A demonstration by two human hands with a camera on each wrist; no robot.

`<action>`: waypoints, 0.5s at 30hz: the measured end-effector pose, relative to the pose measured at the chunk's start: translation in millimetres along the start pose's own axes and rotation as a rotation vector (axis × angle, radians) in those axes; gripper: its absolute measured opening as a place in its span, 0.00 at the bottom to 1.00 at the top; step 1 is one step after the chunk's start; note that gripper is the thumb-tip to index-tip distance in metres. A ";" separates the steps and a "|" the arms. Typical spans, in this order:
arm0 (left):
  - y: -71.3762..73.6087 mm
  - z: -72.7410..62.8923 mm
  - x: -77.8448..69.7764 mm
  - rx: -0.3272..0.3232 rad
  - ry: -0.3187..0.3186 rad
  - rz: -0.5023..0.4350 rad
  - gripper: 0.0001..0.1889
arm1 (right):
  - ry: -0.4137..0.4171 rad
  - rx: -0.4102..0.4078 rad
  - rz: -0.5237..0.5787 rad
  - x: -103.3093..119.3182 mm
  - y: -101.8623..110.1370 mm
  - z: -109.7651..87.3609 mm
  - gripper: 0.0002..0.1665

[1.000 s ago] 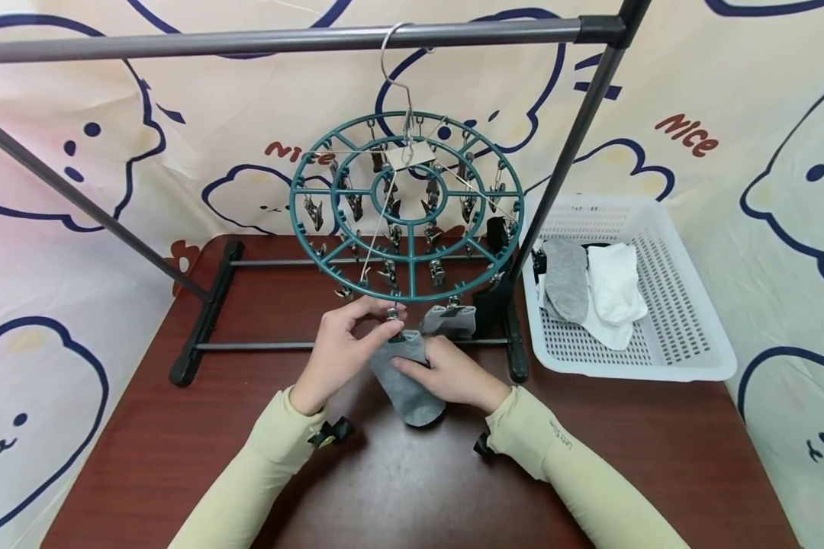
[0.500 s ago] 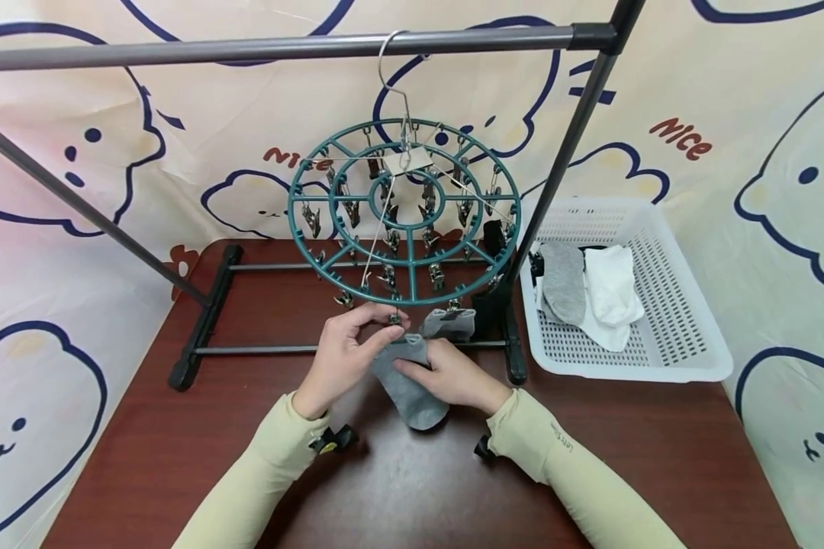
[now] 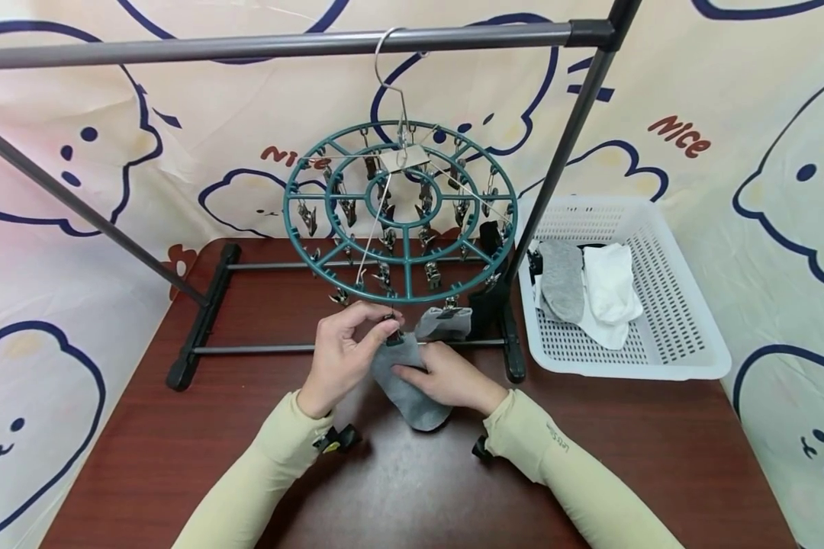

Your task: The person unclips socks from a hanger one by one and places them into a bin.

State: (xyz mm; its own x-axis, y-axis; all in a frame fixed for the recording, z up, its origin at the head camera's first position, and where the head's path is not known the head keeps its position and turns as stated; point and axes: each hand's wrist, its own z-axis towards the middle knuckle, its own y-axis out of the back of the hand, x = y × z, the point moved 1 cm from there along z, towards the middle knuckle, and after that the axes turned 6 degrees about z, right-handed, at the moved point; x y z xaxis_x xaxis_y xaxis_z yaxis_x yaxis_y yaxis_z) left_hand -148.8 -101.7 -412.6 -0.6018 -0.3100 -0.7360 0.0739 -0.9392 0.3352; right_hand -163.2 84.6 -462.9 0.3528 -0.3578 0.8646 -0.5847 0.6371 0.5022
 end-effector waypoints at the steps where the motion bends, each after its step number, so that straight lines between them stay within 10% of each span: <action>1: -0.1 0.0 -0.3 -0.002 0.002 -0.005 0.05 | -0.003 0.001 0.001 -0.1 -0.2 -0.1 0.10; 15: 6.9 1.2 1.5 -0.052 -0.049 0.021 0.09 | -0.013 0.012 -0.007 10.9 7.9 -13.2 0.14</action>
State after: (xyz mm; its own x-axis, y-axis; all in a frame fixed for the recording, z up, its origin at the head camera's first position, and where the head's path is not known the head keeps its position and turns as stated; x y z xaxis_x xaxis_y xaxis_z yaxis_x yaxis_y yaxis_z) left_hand -150.2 -108.5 -410.7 -0.6376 -0.3233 -0.6993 0.1273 -0.9394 0.3183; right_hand -154.3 94.7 -449.7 0.3475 -0.3709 0.8612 -0.5914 0.6261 0.5082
